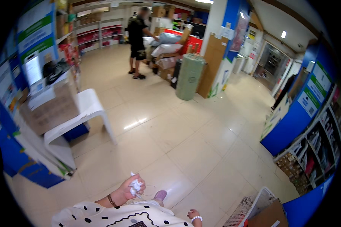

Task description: The person repeatedly picks up small printed labels, peels off the backing, and sticks them onto various plastic-wrapped packages on a metal shelf. They use a handheld label printer to print new labels as needed. The person also briefly walks through the store area while holding a tissue.

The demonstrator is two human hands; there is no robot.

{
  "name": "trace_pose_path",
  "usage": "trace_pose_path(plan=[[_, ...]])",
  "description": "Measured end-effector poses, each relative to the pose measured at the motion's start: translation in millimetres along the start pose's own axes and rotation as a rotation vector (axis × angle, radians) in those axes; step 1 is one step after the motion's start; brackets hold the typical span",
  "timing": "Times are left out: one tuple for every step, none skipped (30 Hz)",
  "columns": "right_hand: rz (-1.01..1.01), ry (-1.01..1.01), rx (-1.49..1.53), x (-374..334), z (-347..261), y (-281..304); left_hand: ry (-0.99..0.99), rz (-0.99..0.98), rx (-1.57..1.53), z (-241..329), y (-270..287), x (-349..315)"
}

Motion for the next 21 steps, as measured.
trace_pose_path(plan=[[-0.009, -0.057, 0.010, 13, 0, 11, 0.002, -0.025, -0.006, 12, -14, 33], [-0.017, -0.104, -0.014, 30, -4, 26, 0.007, -0.051, -0.012, 23, -31, 69], [-0.024, -0.131, -0.042, 40, -18, 44, 0.023, -0.091, 0.043, 30, -50, 106], [-0.028, -0.159, -0.067, 51, -31, 60, 0.041, -0.137, 0.098, 39, -76, 145], [-0.021, -0.176, -0.073, 60, -44, 80, 0.059, -0.185, 0.151, 45, -100, 184], [-0.011, -0.190, -0.072, 70, -58, 100, 0.115, -0.237, 0.161, 43, -120, 225], [0.001, -0.197, -0.059, 84, -72, 119, 0.163, -0.230, 0.189, 38, -137, 263], [0.009, -0.204, -0.046, 98, -85, 136, 0.204, -0.218, 0.217, 30, -152, 300], [0.016, -0.211, -0.036, 112, -99, 155, 0.242, -0.205, 0.245, 21, -166, 335], [0.020, -0.216, -0.032, 130, -113, 174, 0.281, -0.223, 0.264, 8, -179, 369], [0.015, -0.223, -0.030, 148, -127, 191, 0.315, -0.238, 0.282, -7, -190, 401], [0.002, -0.231, -0.036, 173, -131, 208, 0.338, -0.252, 0.299, -18, -199, 432], [-0.010, -0.229, -0.046, 204, -140, 223, 0.344, -0.238, 0.306, -25, -207, 463], [-0.020, -0.248, -0.056, 221, -149, 245, 0.360, -0.231, 0.305, -33, -216, 495], [-0.030, -0.255, -0.067, 243, -162, 267, 0.372, -0.218, 0.304, -39, -222, 525], [-0.036, -0.260, -0.089, 267, -174, 293, 0.374, -0.213, 0.241, -43, -223, 558], [-0.017, -0.271, -0.088, 287, -179, 320, 0.392, -0.205, 0.208, -43, -231, 588], [0.011, -0.278, -0.094, 311, -188, 357, 0.411, -0.195, 0.174, -41, -238, 617], [0.004, -0.272, -0.099, 340, -200, 384, 0.414, -0.145, 0.150, -35, -243, 640], [0.011, -0.266, -0.083, 369, -206, 410, 0.380, -0.132, 0.185, -27, -256, 665], [0.032, -0.247, -0.056, 399, -215, 440, 0.349, -0.120, 0.220, -19, -271, 689]])
Point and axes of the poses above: each hand's wrist, its own x-axis towards the middle knuckle, its own y-axis out of the back of the hand, z = x × y, the point moved 8 cm from there along x, towards the middle knuckle, and after that the axes turned 2 degrees about -z, right-handed, at the moved point
